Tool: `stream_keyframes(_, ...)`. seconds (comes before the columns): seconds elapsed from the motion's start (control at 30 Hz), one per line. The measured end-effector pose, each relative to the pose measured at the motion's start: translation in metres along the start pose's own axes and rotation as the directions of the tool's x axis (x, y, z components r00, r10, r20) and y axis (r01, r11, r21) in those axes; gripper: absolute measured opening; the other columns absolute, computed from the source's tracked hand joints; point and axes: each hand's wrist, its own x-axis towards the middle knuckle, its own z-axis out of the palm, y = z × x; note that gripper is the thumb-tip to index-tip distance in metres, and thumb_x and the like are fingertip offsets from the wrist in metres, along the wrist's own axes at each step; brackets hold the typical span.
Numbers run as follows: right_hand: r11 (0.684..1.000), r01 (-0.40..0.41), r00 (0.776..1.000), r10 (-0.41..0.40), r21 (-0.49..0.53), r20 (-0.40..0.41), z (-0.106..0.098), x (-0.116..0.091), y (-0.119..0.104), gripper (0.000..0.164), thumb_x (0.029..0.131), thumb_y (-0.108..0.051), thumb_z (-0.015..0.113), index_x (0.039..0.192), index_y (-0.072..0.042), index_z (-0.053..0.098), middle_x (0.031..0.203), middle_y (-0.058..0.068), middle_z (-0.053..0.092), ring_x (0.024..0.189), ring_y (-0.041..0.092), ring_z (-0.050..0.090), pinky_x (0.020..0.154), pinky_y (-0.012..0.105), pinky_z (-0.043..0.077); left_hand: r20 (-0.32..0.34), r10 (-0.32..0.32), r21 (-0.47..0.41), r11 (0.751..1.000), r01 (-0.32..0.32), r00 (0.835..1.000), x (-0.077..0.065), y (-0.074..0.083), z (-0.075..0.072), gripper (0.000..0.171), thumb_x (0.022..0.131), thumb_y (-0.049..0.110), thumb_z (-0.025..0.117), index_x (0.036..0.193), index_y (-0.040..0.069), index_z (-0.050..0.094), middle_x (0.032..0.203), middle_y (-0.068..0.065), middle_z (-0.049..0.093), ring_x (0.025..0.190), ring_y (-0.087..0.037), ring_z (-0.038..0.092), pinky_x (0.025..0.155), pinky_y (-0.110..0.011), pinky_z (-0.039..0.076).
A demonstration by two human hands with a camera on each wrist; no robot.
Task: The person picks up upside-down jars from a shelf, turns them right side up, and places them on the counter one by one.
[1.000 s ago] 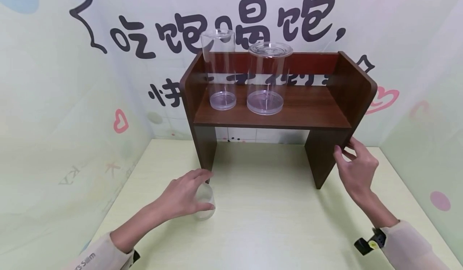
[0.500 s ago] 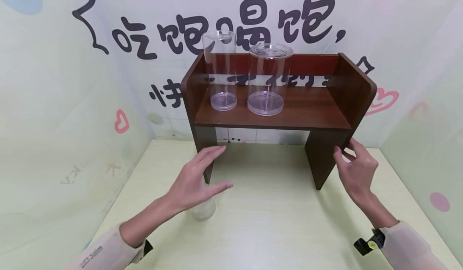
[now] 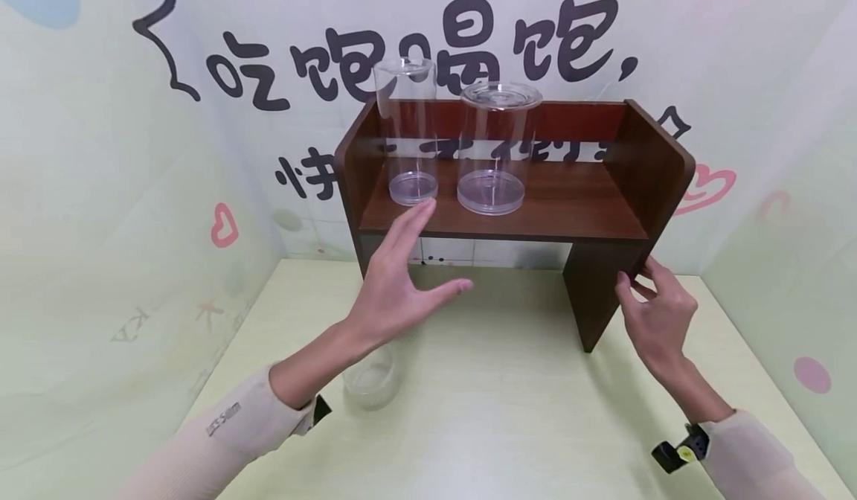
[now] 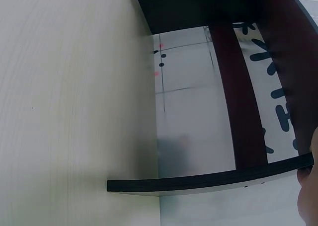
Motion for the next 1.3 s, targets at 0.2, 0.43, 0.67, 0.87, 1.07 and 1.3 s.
stream_keyframes(0.2,1.0,-0.009,1.0,0.01,0.015,-0.019,0.002,-0.001,0.002,0.03,0.086,0.011,0.074,0.116,0.01,0.074,0.105,0.028,0.076,0.1,-0.018,0.06,0.083,-0.001,0.049,-0.025,-0.051,0.023,0.998,0.051,0.998,0.029,0.006,0.007,0.108,0.08,0.036,0.094,0.166,0.01,0.033,0.17,-0.008,0.036,0.156,-0.022,0.034,0.126,-0.05,0.037)
stream_keyframes(0.43,1.0,-0.005,1.0,0.005,0.002,-0.015,0.001,-0.002,0.004,0.029,0.086,0.011,0.074,0.115,0.011,0.074,0.105,0.028,0.076,0.1,-0.019,0.059,0.083,-0.002,0.048,-0.055,-0.069,0.079,0.994,0.073,0.996,0.061,0.012,0.014,0.109,0.082,0.045,0.091,0.167,0.012,0.03,0.172,-0.007,0.031,0.158,-0.022,0.032,0.125,-0.052,0.038)
stream_keyframes(0.67,1.0,-0.002,1.0,0.003,0.007,-0.014,0.001,-0.002,0.002,0.029,0.087,0.011,0.073,0.116,0.011,0.073,0.105,0.028,0.076,0.101,-0.019,0.059,0.083,-0.002,0.048,-0.087,-0.075,0.093,0.992,0.083,0.993,0.085,0.013,0.022,0.108,0.084,0.044,0.089,0.168,0.011,0.03,0.173,-0.009,0.03,0.158,-0.022,0.031,0.127,-0.049,0.035)
stream_keyframes(0.87,1.0,0.0,1.0,0.0,-0.004,-0.012,0.002,-0.001,0.002,0.029,0.087,0.01,0.073,0.116,0.011,0.073,0.104,0.028,0.076,0.101,-0.02,0.058,0.084,-0.002,0.047,-0.123,-0.062,0.125,0.989,0.078,0.991,0.101,0.015,0.028,0.108,0.085,0.045,0.089,0.168,0.013,0.028,0.174,-0.01,0.027,0.159,-0.023,0.03,0.128,-0.042,0.033)
stream_keyframes(1.07,1.0,-0.01,1.0,0.01,-0.001,-0.023,0.003,-0.002,0.003,0.03,0.086,0.012,0.075,0.116,0.01,0.074,0.103,0.028,0.076,0.099,-0.019,0.059,0.084,-0.002,0.048,-0.16,-0.053,0.155,0.985,0.078,0.986,0.118,0.016,0.035,0.108,0.085,0.045,0.089,0.168,0.012,0.028,0.174,-0.012,0.027,0.157,-0.027,0.034,0.127,-0.041,0.035)
stream_keyframes(1.3,1.0,-0.011,0.999,0.011,-0.008,-0.03,0.003,-0.003,0.004,0.03,0.085,0.013,0.076,0.115,0.011,0.074,0.102,0.028,0.076,0.099,-0.019,0.059,0.084,-0.003,0.046,-0.191,-0.059,0.158,0.983,0.09,0.98,0.13,0.015,0.042,0.104,0.086,0.043,0.089,0.167,0.011,0.032,0.173,-0.014,0.028,0.153,-0.03,0.041,0.123,-0.039,0.043)
